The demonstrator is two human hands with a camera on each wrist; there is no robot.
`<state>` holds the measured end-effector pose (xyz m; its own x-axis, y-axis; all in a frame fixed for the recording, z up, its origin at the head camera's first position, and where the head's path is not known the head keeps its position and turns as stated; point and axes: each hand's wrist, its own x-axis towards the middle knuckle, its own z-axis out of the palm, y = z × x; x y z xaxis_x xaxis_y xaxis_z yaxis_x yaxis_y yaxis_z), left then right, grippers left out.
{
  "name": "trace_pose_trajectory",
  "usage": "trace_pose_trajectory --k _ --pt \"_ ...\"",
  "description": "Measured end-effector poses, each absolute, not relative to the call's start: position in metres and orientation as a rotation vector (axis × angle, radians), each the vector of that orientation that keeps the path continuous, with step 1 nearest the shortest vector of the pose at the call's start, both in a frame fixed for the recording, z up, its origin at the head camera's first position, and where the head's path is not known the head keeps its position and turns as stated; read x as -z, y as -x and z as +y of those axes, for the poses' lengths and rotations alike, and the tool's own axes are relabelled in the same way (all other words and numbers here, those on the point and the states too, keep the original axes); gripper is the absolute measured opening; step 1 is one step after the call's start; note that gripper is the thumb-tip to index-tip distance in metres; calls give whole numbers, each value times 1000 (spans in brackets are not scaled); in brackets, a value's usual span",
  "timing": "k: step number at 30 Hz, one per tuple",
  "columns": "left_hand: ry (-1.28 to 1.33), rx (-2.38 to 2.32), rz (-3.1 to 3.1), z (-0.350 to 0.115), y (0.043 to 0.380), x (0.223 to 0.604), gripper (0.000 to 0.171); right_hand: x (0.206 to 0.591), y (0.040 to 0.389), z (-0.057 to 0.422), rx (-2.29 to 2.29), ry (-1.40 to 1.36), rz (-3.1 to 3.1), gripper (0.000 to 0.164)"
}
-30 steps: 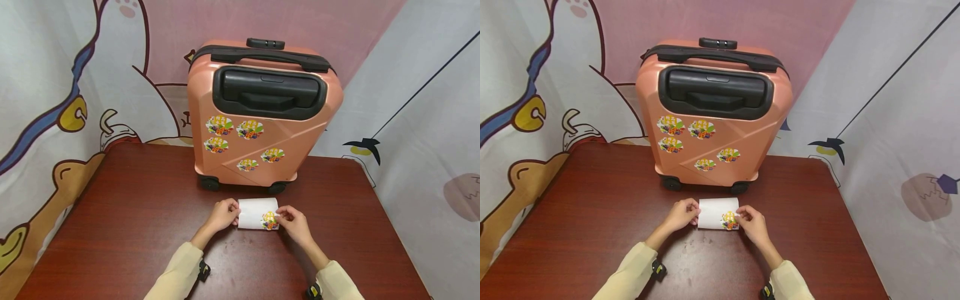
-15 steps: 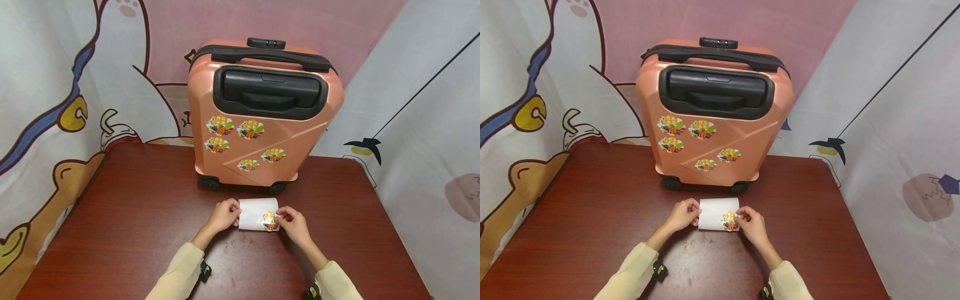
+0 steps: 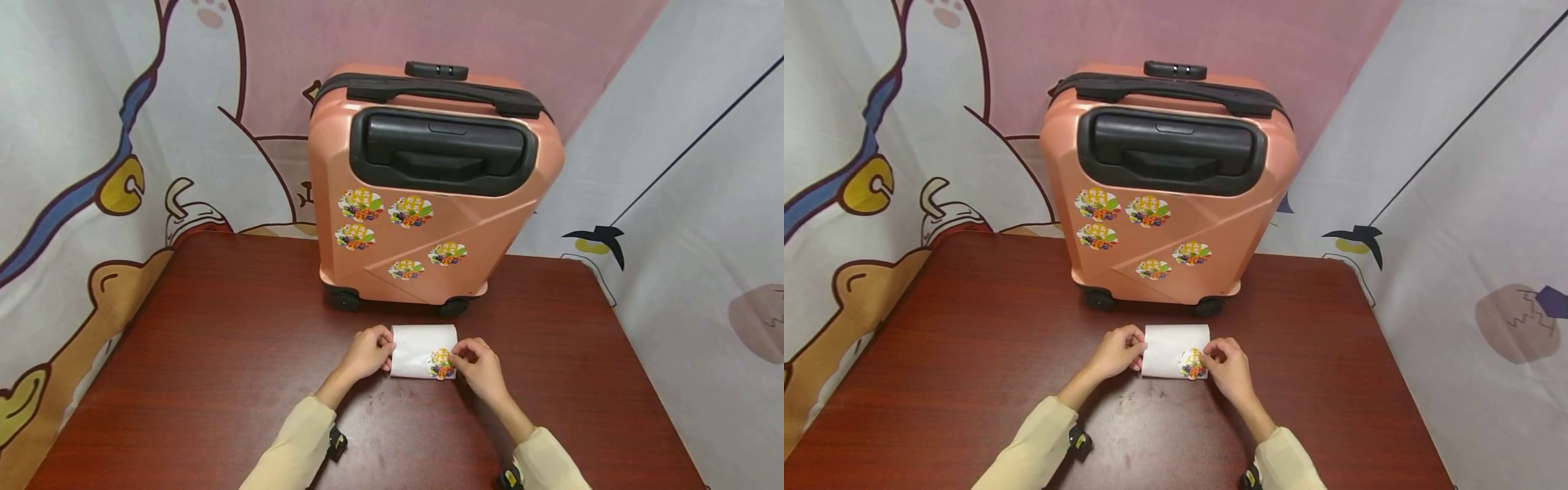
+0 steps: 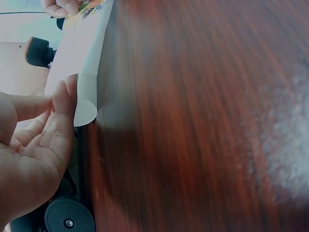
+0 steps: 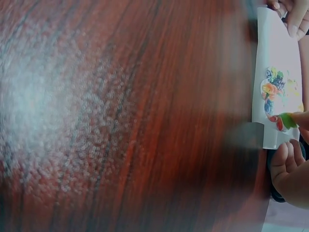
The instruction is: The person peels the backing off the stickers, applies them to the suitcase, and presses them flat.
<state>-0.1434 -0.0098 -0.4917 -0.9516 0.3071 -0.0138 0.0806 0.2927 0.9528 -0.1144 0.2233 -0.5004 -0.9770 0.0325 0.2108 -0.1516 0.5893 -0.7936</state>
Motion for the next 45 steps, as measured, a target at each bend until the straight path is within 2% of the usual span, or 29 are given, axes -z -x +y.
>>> trace_pose_trajectory --k 24,34,45 --pt "-399 -1625 2487 -9 144 495 7 502 113 222 -1402 -73 -2641 12" --pt "-408 -1627 2504 -9 145 495 8 504 113 225 -1442 -108 -2638 23" --pt "-364 -1596 2521 -8 145 492 9 498 110 225 -1471 -140 -2672 16"
